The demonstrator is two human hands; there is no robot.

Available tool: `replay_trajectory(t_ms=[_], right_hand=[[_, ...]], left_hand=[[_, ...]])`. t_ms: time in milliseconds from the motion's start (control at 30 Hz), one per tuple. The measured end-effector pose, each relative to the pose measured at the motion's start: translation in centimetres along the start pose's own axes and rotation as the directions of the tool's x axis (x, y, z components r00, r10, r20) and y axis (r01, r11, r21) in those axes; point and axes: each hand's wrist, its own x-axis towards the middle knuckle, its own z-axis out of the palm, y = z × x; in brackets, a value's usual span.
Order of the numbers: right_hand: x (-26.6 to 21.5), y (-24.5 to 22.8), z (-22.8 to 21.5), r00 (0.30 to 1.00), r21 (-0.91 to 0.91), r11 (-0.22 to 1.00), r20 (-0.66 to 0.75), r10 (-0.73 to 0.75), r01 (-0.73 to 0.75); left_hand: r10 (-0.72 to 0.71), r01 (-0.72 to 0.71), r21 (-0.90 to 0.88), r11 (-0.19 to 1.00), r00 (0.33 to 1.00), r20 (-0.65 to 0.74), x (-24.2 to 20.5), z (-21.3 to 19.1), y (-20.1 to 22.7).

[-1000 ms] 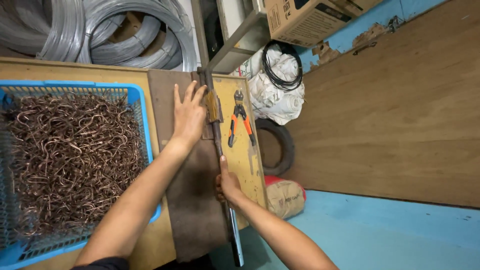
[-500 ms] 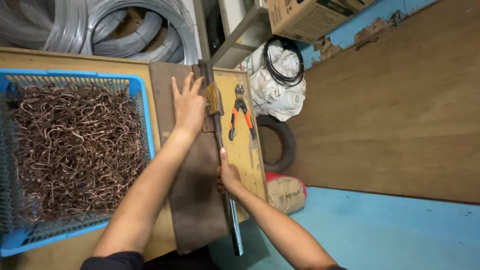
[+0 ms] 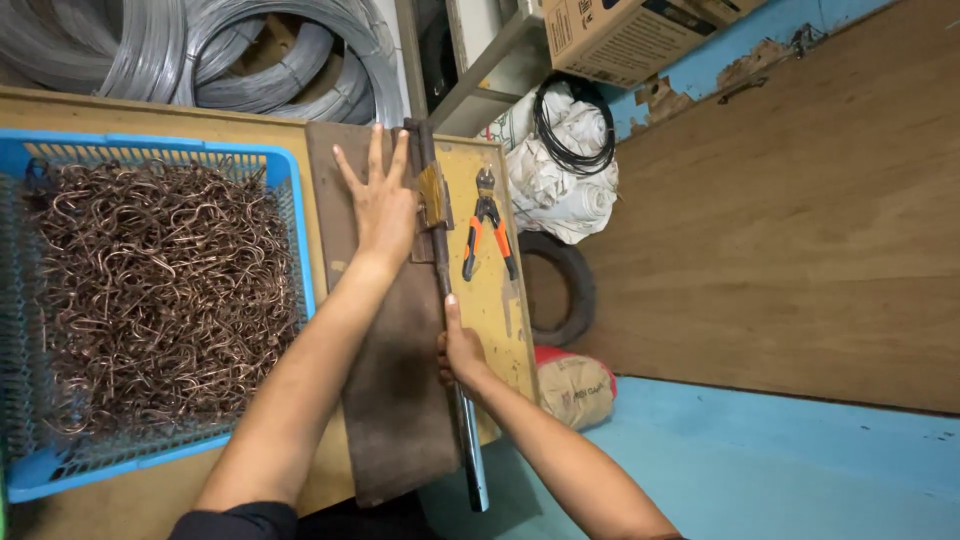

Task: Bending small metal wires into hooks using a manual jig and a lever tool on a workbench.

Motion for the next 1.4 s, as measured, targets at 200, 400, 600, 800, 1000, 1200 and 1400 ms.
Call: replay_trajectory(t_ms=[200,400,600,800,1000,1200,1400], right_hand=[[-1.2,-0.9,-0.3,1.000,0.004,1.000,0.019,-0.018,0.018],[-1.7,-1.4,-0.4,0.993,0.091,0.989,-0.048,-0.110,0.114],[2.8,3.6,-0.2,0.865,0.093,0.886,-0.285,-0.414,0.455],[0.2,-0.6,-2.8,0.667,-0.359,0.706,-0.247,-0.703,0.611],[-5.7,-5.2,-4.8,0.545,-0.553,0.531,-0.158,-0.824,0.642],[-8.0,-8.2,-7.0,0.593,-0.442,0.600,-0.173,-0.786,0.667],[-8.7,-11.1,-9.7,0.696,-0.344,0.687,-0.117,-0.708,0.641]], left_hand=[[-0.015,0.015,-0.013,1.000,1.000,0.010,-0.1,0.1,-0.1],[-0.050,0.051,-0.031,0.998,0.998,0.037,-0.1,0.3,0.2],[-0.030,0.031,-0.008,0.999,0.999,0.023,-1.0,-1.1,0.4],[-0.107,0.108,-0.169,0.980,0.994,0.018,-0.4,-0.1,-0.2],[-0.121,0.124,-0.179,0.976,0.992,0.025,-1.2,3.7,-2.0],[-0.122,0.152,-0.326,0.933,0.987,0.109,-0.6,6.5,-4.0],[0.020,0.063,-0.418,0.906,0.982,0.190,-2.0,4.8,-4.4]])
